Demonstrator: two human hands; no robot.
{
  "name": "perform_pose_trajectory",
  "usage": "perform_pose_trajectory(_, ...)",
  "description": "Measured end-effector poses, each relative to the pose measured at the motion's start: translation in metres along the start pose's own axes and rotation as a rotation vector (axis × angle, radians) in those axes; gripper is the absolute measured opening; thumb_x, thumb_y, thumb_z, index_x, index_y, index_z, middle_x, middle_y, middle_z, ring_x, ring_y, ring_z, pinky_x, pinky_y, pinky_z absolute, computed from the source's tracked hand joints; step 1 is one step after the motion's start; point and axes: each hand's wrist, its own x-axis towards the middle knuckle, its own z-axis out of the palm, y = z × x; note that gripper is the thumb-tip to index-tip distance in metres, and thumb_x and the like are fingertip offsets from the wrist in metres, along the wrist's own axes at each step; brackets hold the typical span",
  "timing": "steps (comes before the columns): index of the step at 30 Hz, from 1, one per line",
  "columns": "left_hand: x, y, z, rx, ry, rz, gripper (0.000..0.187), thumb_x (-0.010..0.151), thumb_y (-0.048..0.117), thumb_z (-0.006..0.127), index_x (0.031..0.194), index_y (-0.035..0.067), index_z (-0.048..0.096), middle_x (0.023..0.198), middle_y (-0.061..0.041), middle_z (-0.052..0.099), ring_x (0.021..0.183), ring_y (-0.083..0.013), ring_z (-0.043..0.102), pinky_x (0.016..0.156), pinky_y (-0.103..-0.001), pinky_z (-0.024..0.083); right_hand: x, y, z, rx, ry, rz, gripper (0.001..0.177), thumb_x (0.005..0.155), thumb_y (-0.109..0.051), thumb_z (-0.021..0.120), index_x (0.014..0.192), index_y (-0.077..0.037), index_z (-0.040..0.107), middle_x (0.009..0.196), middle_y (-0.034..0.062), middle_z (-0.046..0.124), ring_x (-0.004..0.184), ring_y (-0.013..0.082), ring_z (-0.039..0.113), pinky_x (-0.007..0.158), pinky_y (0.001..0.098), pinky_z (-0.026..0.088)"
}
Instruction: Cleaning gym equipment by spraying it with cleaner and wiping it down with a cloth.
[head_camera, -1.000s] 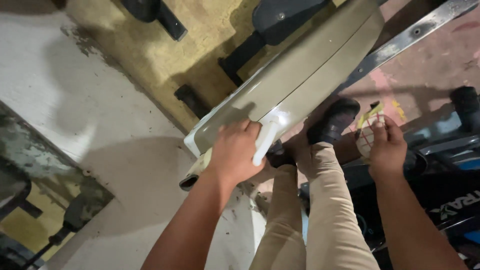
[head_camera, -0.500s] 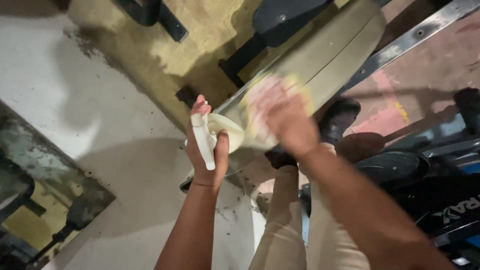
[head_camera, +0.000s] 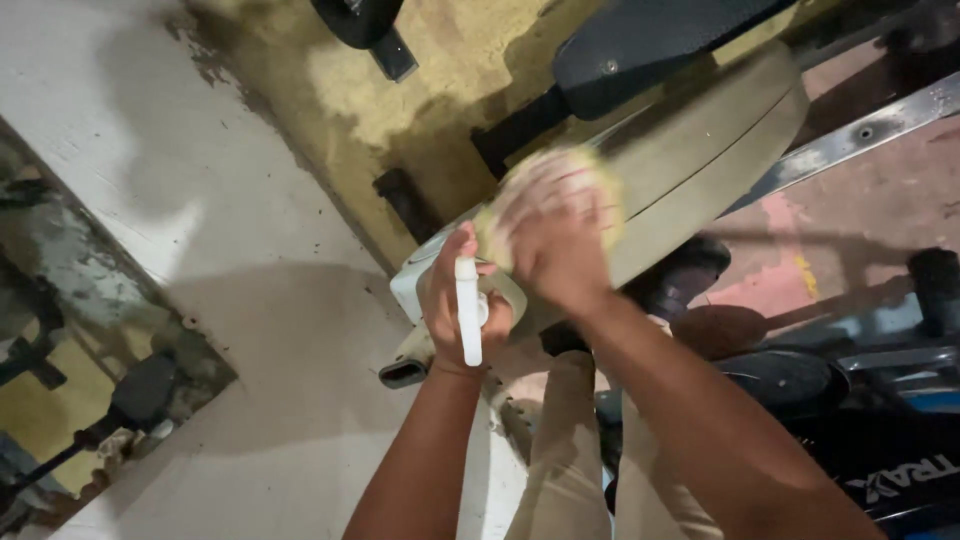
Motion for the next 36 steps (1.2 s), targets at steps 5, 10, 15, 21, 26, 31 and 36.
perform_pose_trajectory(5,0.009,0.005,-0.001,0.040,-0.009,0.084,0.058,0.078,-0.007,0.057,0.135,0.000,0.054,0.142,-0.017,0.059,0.120,-0.0321,0.069,0.084,-0.033,0.063,-0.011,0.044,0.008,0.140,0.204,-0.523,0.045,0.097,-0.029,0.054,0.141,-0.019,0.061,0.146,0.0130,0.060,0.141,0.0360,0.048,0.117,0.0618,0.028)
perform_pose_trajectory(10,0.003,0.010,-0.001,0.062,-0.008,0.033,0.059,0.076,-0.007,0.054,0.135,0.000,0.055,0.140,-0.018,0.060,0.119,-0.0335,0.067,0.082,-0.033,0.063,0.007,0.195,0.051,-0.309,0.261,-0.161,0.042,0.099,-0.024,0.054,0.135,-0.002,0.060,0.152,0.0223,0.055,0.147,0.0420,0.045,0.118,0.0547,0.033)
perform_pose_trajectory(15,0.007,0.007,0.000,0.019,0.015,0.063,0.058,0.077,-0.006,0.055,0.134,0.000,0.055,0.140,-0.019,0.061,0.117,-0.0320,0.069,0.081,-0.034,0.063,0.011,0.198,0.081,0.126,0.562,0.193,0.046,0.114,-0.021,0.049,0.154,0.002,0.053,0.159,0.0165,0.051,0.151,0.0449,0.041,0.127,0.0608,0.024)
perform_pose_trajectory(21,0.009,0.006,0.000,0.066,-0.020,0.069,0.058,0.077,-0.008,0.056,0.135,-0.002,0.054,0.141,-0.021,0.060,0.118,-0.0334,0.069,0.082,-0.033,0.063,-0.066,0.036,0.091,0.099,0.600,0.255,0.059,0.108,-0.023,0.050,0.161,0.000,0.037,0.168,0.0245,0.033,0.160,0.0462,0.024,0.129,0.0659,0.015)
perform_pose_trajectory(26,0.009,0.008,-0.003,-0.019,-0.040,0.042,0.063,0.073,-0.009,0.056,0.136,-0.001,0.053,0.143,-0.020,0.058,0.119,-0.0342,0.068,0.081,-0.034,0.063,-0.089,0.022,0.083,-0.136,0.436,-0.192,0.061,0.088,-0.037,0.056,0.148,-0.024,0.047,0.154,0.0137,0.042,0.144,0.0446,0.031,0.112,0.0697,0.020)
perform_pose_trajectory(31,-0.003,-0.002,-0.001,-0.024,-0.048,0.025,0.067,0.076,-0.009,0.056,0.141,0.001,0.051,0.148,-0.019,0.054,0.126,-0.0336,0.065,0.085,-0.034,0.063,-0.048,0.170,0.079,-0.188,0.296,0.003,0.058,0.105,-0.024,0.049,0.156,0.002,0.037,0.163,0.0257,0.037,0.150,0.0477,0.033,0.124,0.0578,0.028)
perform_pose_trajectory(36,-0.004,-0.004,-0.004,-0.036,-0.028,0.033,0.067,0.078,-0.008,0.056,0.144,0.001,0.050,0.150,-0.019,0.053,0.130,-0.0331,0.062,0.086,-0.034,0.065,0.021,0.208,0.076,0.138,0.538,0.128,0.051,0.117,-0.018,0.043,0.164,0.002,0.037,0.168,0.0238,0.040,0.155,0.0471,0.033,0.128,0.0610,0.021)
